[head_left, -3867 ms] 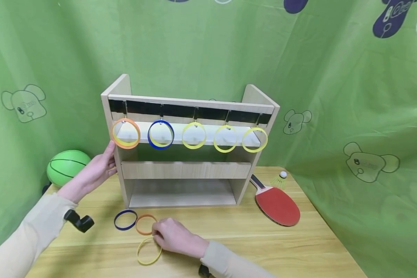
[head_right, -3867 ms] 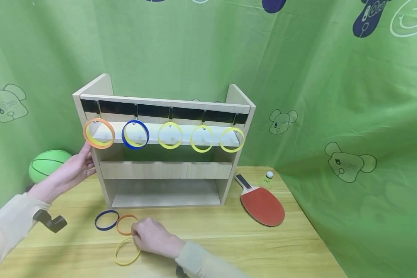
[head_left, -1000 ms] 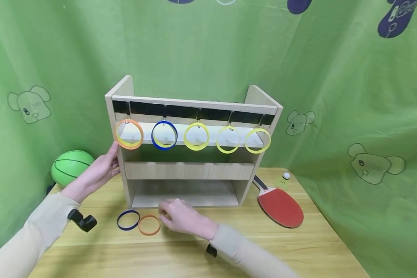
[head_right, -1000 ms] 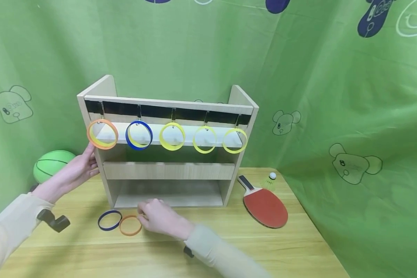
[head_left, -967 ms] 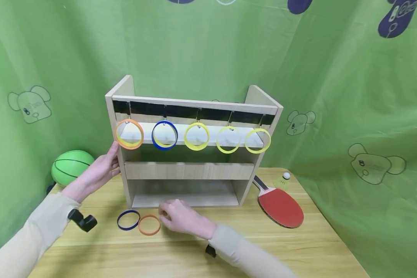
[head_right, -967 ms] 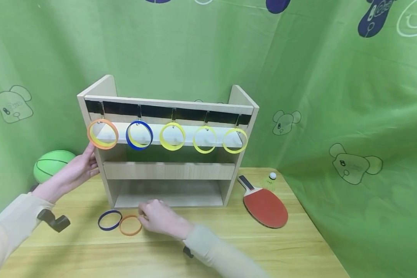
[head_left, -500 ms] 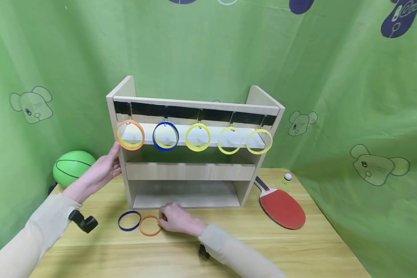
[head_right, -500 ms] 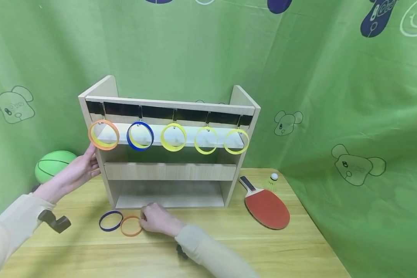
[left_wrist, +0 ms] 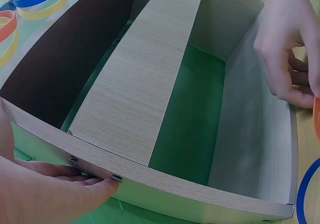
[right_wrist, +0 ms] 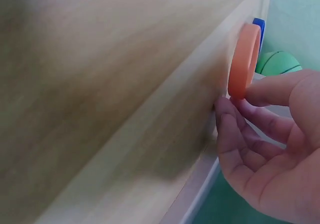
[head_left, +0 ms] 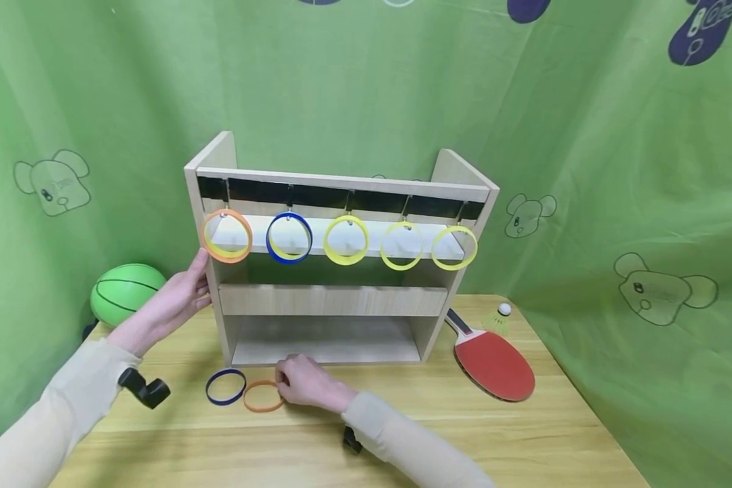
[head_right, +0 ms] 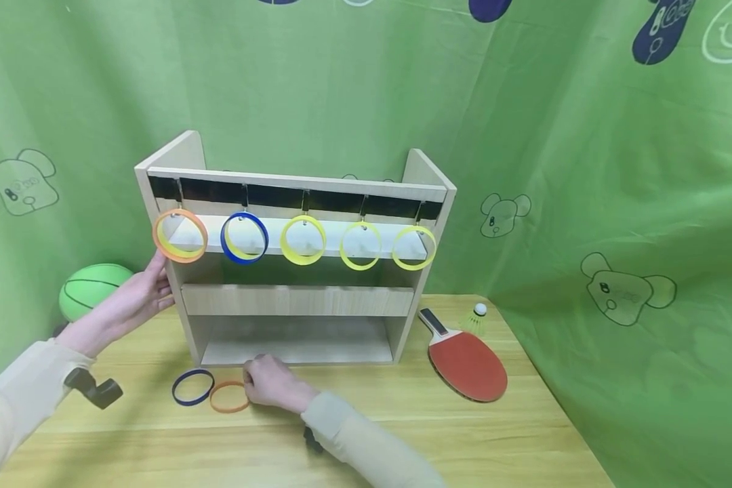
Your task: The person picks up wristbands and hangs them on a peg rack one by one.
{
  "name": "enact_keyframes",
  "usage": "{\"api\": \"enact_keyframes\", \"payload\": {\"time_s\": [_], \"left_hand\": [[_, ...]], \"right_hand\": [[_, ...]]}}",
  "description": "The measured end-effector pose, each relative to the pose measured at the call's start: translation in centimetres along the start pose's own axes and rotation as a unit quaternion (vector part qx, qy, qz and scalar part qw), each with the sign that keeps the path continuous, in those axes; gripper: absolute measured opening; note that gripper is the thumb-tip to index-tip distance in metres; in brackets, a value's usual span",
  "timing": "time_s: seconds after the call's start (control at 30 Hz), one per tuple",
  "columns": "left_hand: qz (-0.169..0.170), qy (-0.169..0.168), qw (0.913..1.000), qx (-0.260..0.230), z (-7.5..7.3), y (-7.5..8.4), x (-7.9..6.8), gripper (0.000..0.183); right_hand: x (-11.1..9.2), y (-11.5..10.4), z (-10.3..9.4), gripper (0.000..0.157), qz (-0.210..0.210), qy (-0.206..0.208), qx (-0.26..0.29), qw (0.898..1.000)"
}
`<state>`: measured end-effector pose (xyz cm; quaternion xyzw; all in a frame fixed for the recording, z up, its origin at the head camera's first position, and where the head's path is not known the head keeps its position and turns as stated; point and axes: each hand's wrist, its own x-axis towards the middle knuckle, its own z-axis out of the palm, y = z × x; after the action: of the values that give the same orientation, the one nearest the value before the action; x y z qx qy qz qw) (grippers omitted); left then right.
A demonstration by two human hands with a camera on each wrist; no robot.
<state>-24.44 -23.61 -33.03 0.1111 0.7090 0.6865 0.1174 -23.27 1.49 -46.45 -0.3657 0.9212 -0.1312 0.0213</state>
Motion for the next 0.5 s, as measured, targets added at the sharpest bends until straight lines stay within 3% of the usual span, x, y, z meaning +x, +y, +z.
{"api": "enact_keyframes", "payload": {"time_s": [0.33,0.5], "left_hand": [[-0.001,-0.001,1.0,-0.008,0.1,0.1,-0.1,0.093],[-0.003,0.0,1.0,-0.007,0.1,0.0,-0.1,0.093]], "right_hand": [[-1.5,0.4,-3.0,0.006,-0.031,0.049,0.043,0.997],[-3.2,0.9,-5.8,0.005,-0.082,0.105,0.017,0.991]]}}
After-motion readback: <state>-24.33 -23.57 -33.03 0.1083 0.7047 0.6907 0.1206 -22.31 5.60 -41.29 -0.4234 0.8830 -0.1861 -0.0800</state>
